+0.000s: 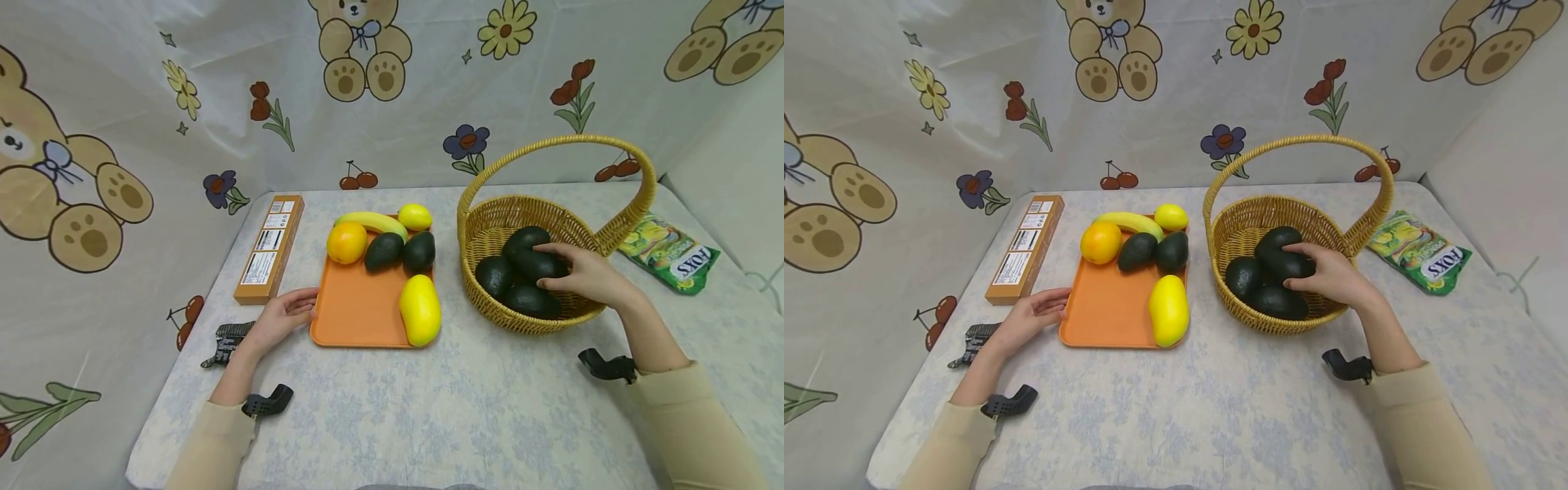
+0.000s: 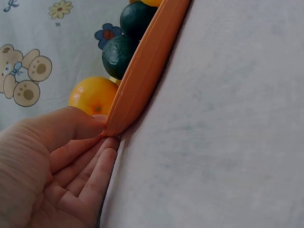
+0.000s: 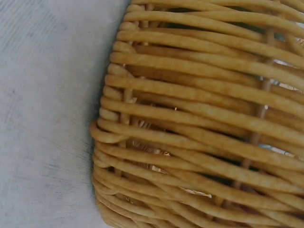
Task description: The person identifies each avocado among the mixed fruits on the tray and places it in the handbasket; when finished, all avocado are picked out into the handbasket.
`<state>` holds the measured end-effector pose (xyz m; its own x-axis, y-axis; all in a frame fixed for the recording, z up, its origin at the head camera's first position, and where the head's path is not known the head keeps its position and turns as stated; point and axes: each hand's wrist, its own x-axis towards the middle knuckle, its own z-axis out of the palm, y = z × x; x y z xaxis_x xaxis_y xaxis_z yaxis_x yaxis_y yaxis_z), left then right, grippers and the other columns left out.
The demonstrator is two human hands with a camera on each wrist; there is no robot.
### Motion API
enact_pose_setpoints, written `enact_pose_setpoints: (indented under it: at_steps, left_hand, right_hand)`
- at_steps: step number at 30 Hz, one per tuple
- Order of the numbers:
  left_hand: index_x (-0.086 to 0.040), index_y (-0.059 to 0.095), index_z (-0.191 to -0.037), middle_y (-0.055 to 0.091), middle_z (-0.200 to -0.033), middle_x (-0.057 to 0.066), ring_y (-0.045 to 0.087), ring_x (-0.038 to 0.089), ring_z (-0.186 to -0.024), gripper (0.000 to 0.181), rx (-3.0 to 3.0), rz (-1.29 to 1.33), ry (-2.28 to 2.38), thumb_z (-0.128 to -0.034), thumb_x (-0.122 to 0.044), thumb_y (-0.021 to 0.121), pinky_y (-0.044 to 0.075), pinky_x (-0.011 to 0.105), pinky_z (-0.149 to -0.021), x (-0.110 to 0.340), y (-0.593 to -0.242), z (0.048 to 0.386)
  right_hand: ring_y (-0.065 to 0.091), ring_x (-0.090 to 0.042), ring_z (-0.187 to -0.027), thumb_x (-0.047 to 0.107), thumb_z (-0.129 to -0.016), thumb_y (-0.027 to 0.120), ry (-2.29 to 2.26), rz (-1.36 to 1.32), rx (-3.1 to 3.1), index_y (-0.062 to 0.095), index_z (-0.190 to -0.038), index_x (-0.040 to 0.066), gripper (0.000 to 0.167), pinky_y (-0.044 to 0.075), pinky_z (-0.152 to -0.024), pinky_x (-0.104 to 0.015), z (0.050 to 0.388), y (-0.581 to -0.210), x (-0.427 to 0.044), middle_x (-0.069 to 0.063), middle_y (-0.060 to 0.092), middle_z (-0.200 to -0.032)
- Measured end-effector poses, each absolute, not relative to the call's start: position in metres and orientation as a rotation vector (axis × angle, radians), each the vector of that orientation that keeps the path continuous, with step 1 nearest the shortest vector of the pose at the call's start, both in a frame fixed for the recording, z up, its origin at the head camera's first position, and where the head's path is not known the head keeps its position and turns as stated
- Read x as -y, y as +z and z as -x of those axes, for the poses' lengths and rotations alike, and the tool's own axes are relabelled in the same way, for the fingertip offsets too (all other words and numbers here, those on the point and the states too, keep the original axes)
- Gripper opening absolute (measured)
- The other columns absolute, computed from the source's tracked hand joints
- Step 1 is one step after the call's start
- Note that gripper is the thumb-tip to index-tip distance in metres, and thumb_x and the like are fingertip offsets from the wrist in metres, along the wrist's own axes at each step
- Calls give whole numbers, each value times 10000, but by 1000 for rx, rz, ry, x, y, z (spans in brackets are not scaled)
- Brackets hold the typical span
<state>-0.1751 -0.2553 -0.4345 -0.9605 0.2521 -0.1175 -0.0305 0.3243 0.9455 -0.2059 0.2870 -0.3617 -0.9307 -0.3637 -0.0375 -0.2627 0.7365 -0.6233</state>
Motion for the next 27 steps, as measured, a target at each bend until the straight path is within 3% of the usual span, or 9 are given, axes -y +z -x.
enact_pose_setpoints:
  at_steps: [6,22,25,27]
  left_hand:
    - [10,469,-1363,515,-1307,207,492,304,-1209,514,-2347,-197,1687,-883,-38,649,472,229,-920,255,-434,174]
    - [8,464,-1367,496,-1329,201,476,308,-1223,513,-2336,-222,1693,-888,-34,642,472,230,-920,256,-435,175]
    - [10,466,-1364,499,-1324,202,477,306,-1222,508,-2339,-220,1691,-888,-26,638,469,229,-923,256,-435,175]
    - [8,467,-1364,504,-1318,203,481,303,-1219,507,-2347,-213,1683,-888,-26,639,468,227,-923,256,-435,175]
  right_hand:
    - [500,-372,-1043,329,-858,703,-894,491,-2778,432,-1399,56,664,457,-753,-466,210,-362,-287,-289,446,-1319]
    - [368,-459,-1247,289,-872,694,-935,511,-2713,407,-1396,-4,665,359,-947,-624,213,-358,-288,-292,402,-1373]
    - [346,-443,-1283,251,-873,697,-1026,518,-2702,413,-1388,-13,644,326,-1000,-607,208,-346,-284,-261,413,-1384]
    - [362,-399,-1290,241,-875,696,-1077,529,-2708,418,-1389,4,631,350,-1031,-519,205,-335,-280,-221,425,-1390]
